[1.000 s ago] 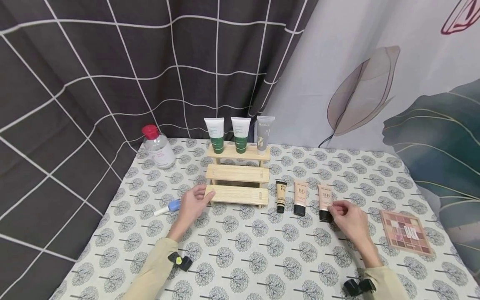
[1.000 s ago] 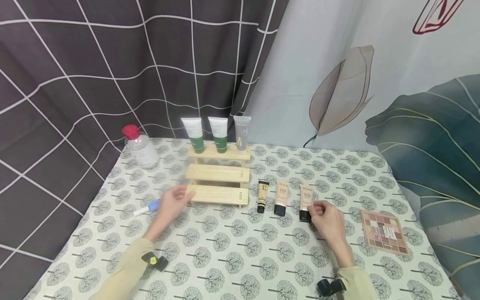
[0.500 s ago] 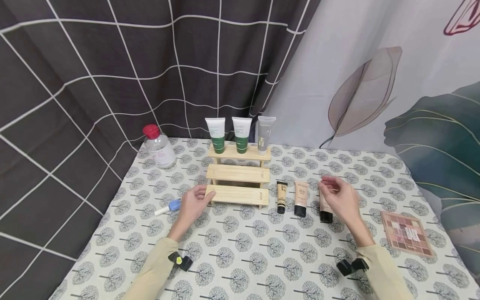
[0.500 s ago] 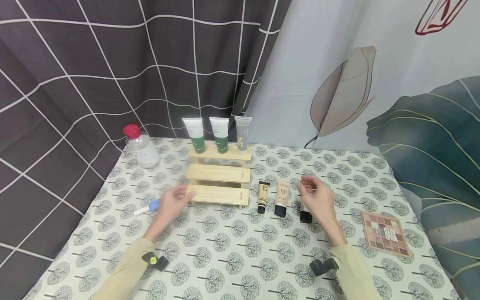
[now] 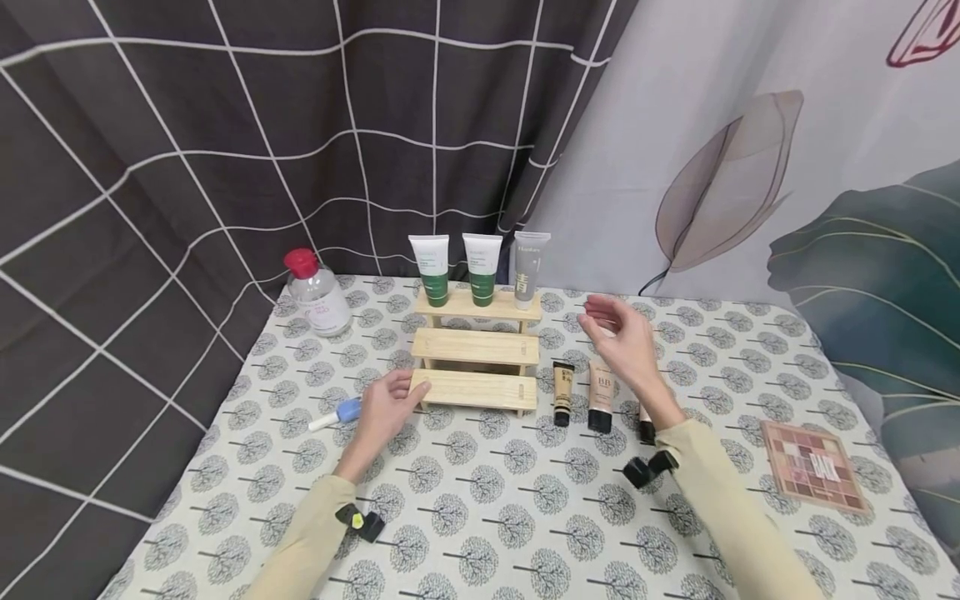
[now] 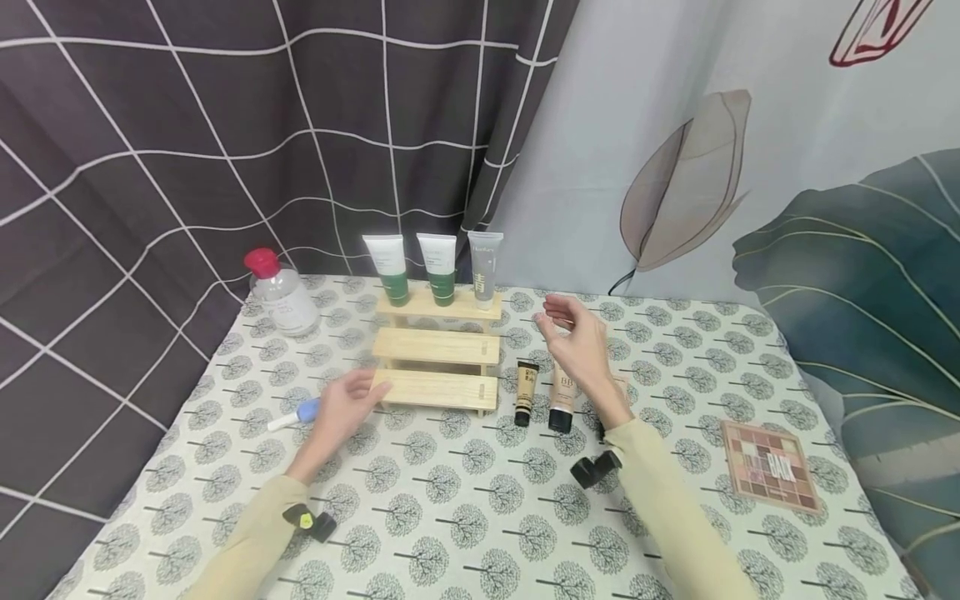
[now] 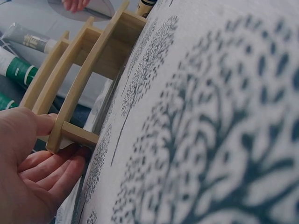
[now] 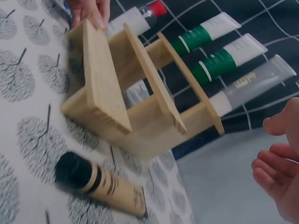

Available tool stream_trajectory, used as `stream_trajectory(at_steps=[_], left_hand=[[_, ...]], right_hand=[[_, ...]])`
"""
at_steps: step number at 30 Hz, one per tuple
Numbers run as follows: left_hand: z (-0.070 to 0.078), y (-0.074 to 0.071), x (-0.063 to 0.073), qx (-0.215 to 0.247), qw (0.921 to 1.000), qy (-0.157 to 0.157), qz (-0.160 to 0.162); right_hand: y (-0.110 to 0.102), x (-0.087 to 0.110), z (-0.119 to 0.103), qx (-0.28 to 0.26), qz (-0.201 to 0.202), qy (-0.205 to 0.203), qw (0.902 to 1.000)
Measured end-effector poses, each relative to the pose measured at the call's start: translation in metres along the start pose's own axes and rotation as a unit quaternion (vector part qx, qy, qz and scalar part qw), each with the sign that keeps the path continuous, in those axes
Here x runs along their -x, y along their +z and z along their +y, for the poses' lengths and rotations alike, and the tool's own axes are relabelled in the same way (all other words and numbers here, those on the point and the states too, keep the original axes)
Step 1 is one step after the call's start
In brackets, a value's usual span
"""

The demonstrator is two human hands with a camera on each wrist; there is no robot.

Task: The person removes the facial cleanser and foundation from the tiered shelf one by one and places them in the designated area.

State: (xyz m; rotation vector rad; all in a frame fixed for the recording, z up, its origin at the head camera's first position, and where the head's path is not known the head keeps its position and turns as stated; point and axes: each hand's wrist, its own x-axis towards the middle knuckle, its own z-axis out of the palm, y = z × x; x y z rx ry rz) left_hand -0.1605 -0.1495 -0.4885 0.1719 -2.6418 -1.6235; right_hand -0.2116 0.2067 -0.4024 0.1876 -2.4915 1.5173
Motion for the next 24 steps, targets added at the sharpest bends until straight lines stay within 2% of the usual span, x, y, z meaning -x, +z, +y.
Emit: stream_trajectory(at_steps=[12, 18, 24], left_hand=[[0.002, 0.000, 0.001, 0.002, 1.0000, -0.003, -0.003], [0.002, 0.001, 0.002, -0.003, 1.0000, 0.004, 0.007], [0.002, 0.000, 0.002, -0.004, 0.9999, 0.003, 0.009]], right_hand=[[0.047, -0.032, -0.018, -0.059, -0.019, -0.024, 0.9978], [0.066, -0.037, -0.020, -0.053, -0.019, -0.014, 0.9983], [0.074, -0.039, -0.021, -0.053, -0.001, -0.010, 0.9986]])
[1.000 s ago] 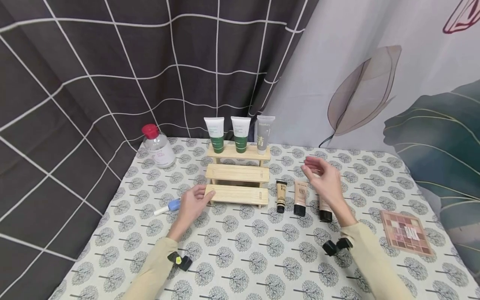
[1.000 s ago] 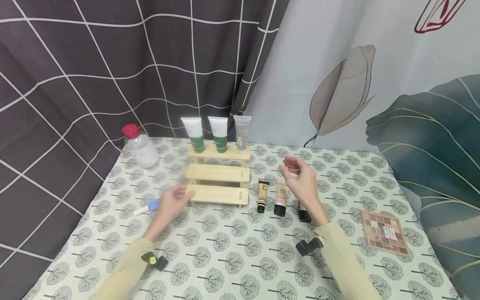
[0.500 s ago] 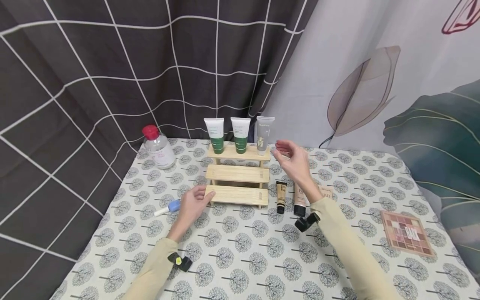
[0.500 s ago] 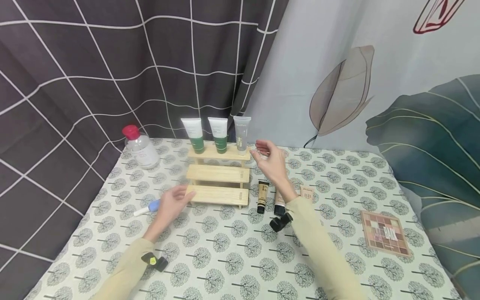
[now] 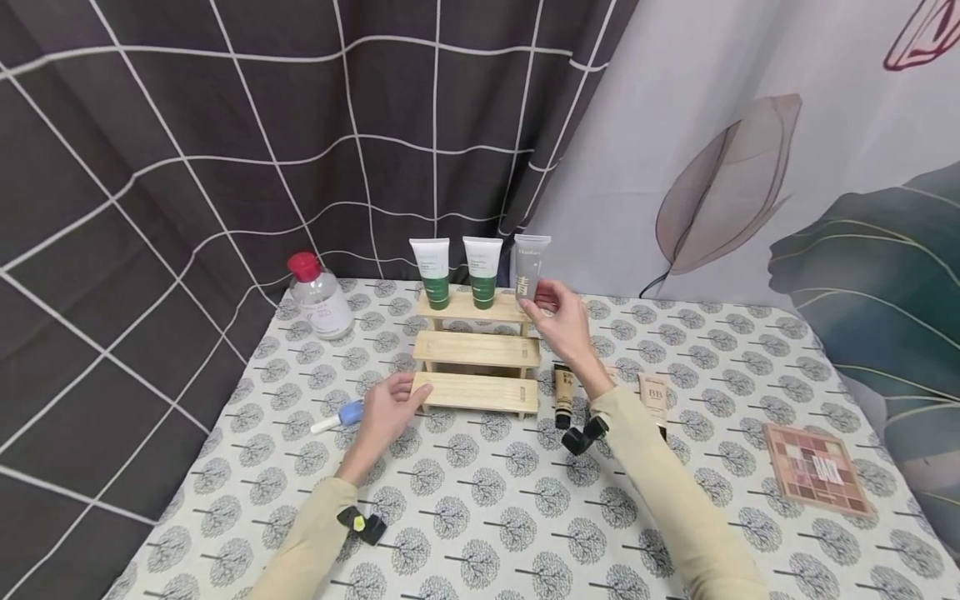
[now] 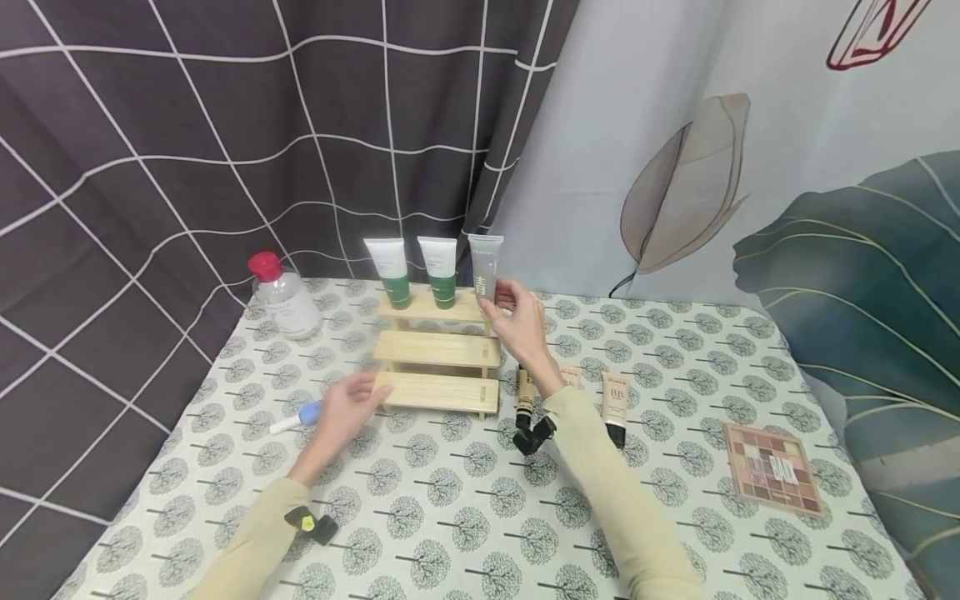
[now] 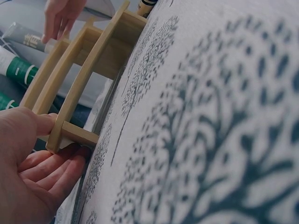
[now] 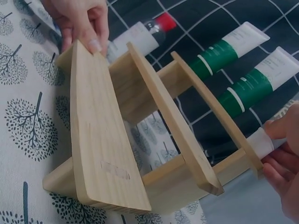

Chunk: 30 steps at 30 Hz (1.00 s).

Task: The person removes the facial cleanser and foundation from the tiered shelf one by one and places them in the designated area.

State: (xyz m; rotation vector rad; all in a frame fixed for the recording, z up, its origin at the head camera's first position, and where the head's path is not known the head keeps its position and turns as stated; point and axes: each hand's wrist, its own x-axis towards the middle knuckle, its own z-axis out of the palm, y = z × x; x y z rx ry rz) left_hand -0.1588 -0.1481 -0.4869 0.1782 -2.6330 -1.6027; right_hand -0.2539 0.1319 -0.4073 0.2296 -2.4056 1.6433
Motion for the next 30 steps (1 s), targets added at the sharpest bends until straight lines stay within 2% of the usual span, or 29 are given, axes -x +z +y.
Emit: stream_trajectory(at_steps=[8, 18, 25, 30], left_hand=[[0.000, 0.000, -0.001, 0.001, 1.0000, 0.003, 0.001], [-0.001, -0.001, 0.000, 0.000, 1.0000, -0.002, -0.002], [-0.002, -0.001, 0.000, -0.007, 1.0000, 0.000, -0.002], [-0.003, 0.000, 0.000, -0.008, 1.0000, 0.003, -0.003]], right_hand=[[-0.005, 0.001, 0.003, 0.003, 0.015, 0.014, 0.9998], [-0.029, 0.003, 0.013, 0.007, 0.038, 0.032, 0.9988], [-0.041, 0.007, 0.025, 0.027, 0.033, 0.079, 0.9960], [-0.043, 0.010, 0.035, 0.053, 0.037, 0.098, 0.9931]])
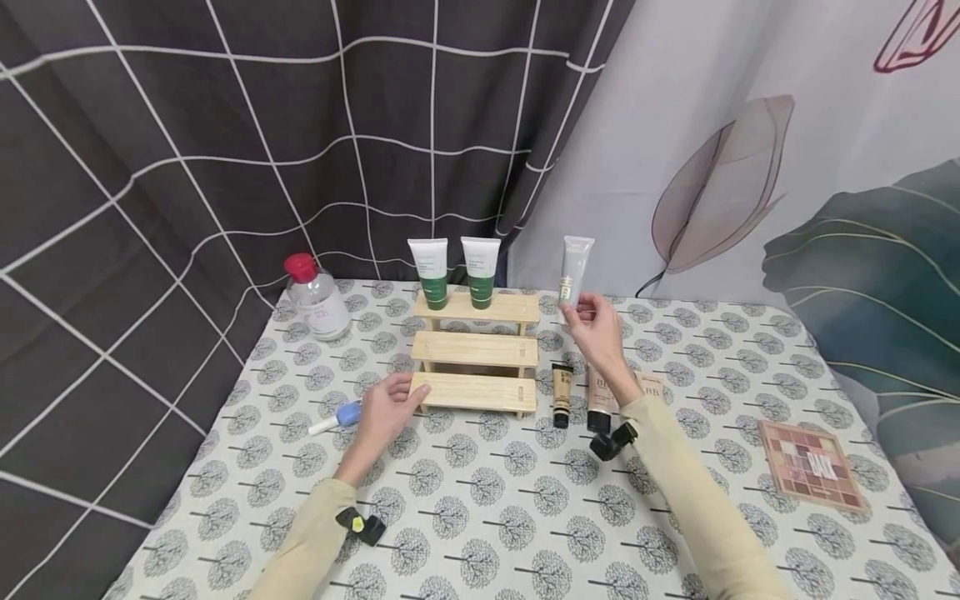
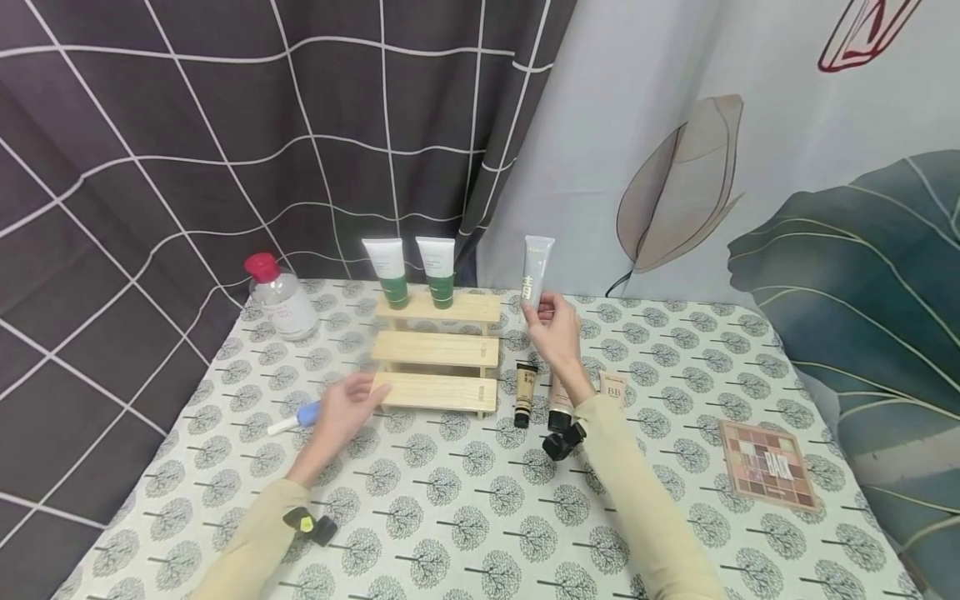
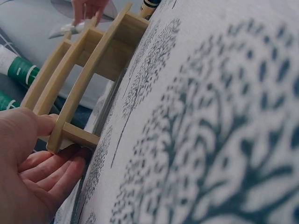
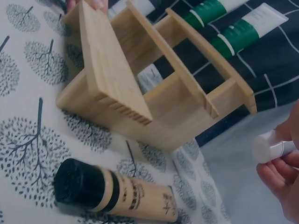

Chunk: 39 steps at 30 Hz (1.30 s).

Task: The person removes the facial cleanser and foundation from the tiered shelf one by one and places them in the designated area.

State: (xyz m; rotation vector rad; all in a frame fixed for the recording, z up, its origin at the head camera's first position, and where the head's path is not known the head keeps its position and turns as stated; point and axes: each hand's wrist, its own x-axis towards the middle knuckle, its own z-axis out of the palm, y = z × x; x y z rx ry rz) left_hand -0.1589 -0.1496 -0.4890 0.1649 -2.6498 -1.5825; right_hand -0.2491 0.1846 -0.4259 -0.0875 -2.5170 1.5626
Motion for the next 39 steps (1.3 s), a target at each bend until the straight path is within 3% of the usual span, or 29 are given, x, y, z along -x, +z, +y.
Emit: stream_trajectory(at_steps=[18, 26, 34, 39], left_hand=[[0.002, -0.001, 0.001, 0.005, 1.0000, -0.002, -0.005], [0.004, -0.002, 0.002, 0.009, 1.0000, 0.002, -0.002], [0.004, -0.001, 0.002, 0.007, 1.0000, 0.002, 0.003], [0.003, -0.001, 0.002, 0.010, 0.9999, 0.002, 0.002]], right_hand=[[0.013, 0.002, 0.040, 0.050, -0.080, 0.080, 0.9923], [0.014, 0.000, 0.047, 0.128, -0.068, 0.090, 0.9853], [0.014, -0.002, 0.044, 0.160, -0.065, 0.085, 0.9813], [0.014, 0.000, 0.041, 0.172, -0.065, 0.103, 0.9776]])
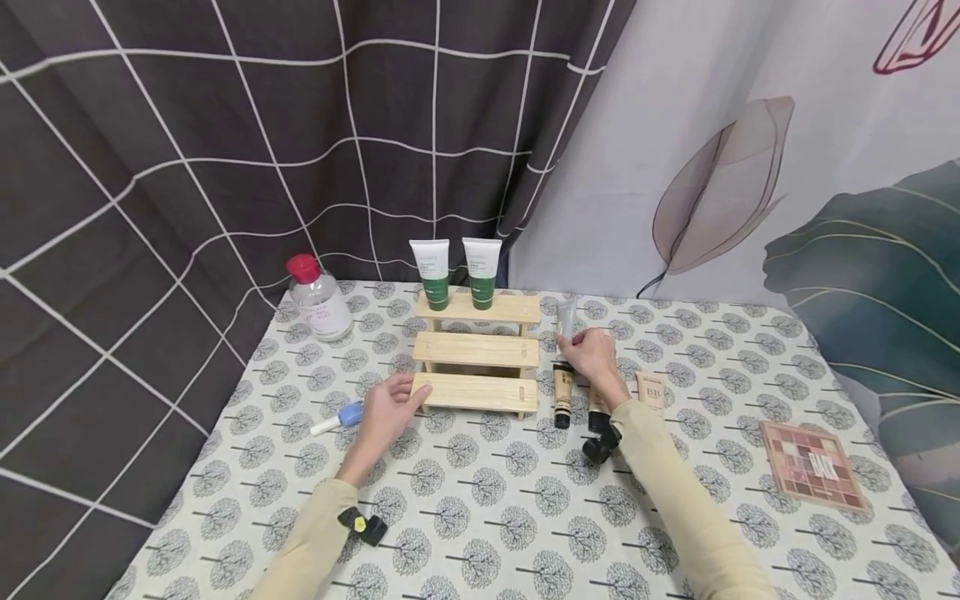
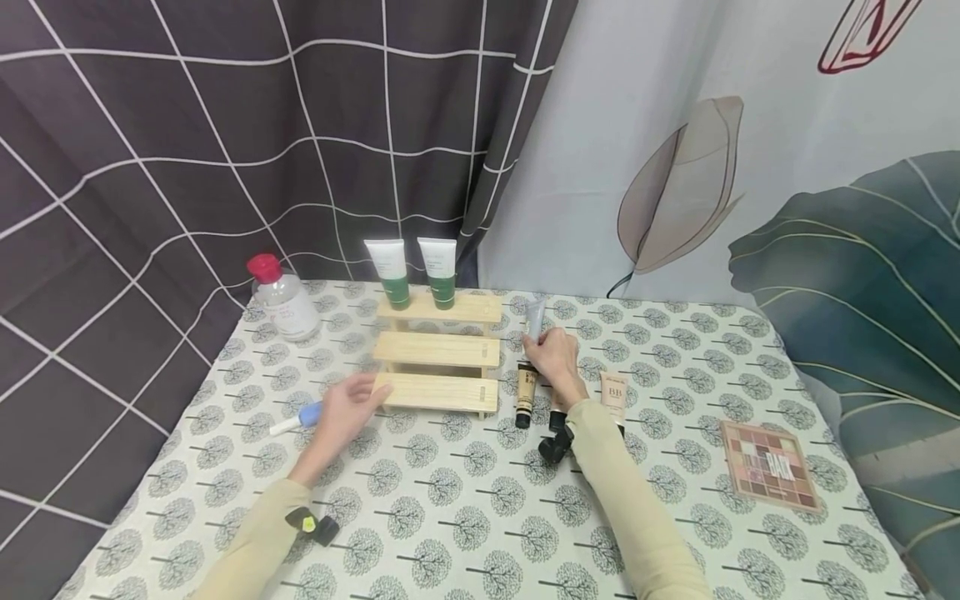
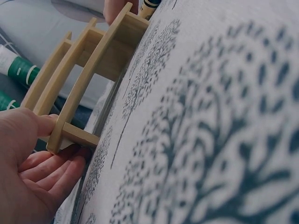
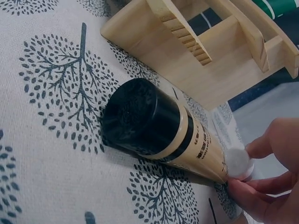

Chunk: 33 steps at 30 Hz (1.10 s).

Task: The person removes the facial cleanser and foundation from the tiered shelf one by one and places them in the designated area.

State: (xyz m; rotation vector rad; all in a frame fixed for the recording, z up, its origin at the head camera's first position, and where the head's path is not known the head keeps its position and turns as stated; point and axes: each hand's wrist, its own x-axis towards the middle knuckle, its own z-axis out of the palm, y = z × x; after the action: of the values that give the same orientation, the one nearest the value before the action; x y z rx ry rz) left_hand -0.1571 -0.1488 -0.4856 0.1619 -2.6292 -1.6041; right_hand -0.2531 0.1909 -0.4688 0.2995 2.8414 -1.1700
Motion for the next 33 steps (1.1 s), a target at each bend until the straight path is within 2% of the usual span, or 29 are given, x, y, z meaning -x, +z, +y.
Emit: stream_trajectory(at_steps=[4, 9, 14, 19, 23, 29, 33], left_hand=[[0.000, 0.001, 0.000, 0.001, 1.0000, 0.000, -0.001], [-0.002, 0.001, 0.000, -0.005, 1.0000, 0.005, 0.003], [-0.002, 0.001, 0.000, -0.001, 1.0000, 0.007, 0.002], [-0.001, 0.002, 0.000, -0.002, 1.0000, 0.003, 0.002], [-0.002, 0.001, -0.001, -0.004, 1.0000, 0.001, 0.003], [-0.003, 0.001, 0.000, -0.005, 1.0000, 0.004, 0.004], [-0.003, 0.002, -0.001, -0.007, 0.9999, 0.008, 0.003]], right_hand=[[-0.001, 0.002, 0.001, -0.007, -0.004, 0.009, 0.9999], [-0.004, 0.002, 0.003, -0.004, 0.001, -0.004, 1.0000], [-0.012, 0.006, -0.003, -0.016, 0.034, -0.035, 0.9987], [-0.022, 0.007, -0.020, -0.045, 0.076, -0.087, 0.9922], [-0.028, 0.009, -0.038, -0.101, 0.085, -0.111, 0.9850], [-0.029, 0.017, -0.070, -0.177, 0.082, -0.154, 0.9685], [-0.025, 0.023, -0.087, -0.188, 0.065, -0.184, 0.9627]])
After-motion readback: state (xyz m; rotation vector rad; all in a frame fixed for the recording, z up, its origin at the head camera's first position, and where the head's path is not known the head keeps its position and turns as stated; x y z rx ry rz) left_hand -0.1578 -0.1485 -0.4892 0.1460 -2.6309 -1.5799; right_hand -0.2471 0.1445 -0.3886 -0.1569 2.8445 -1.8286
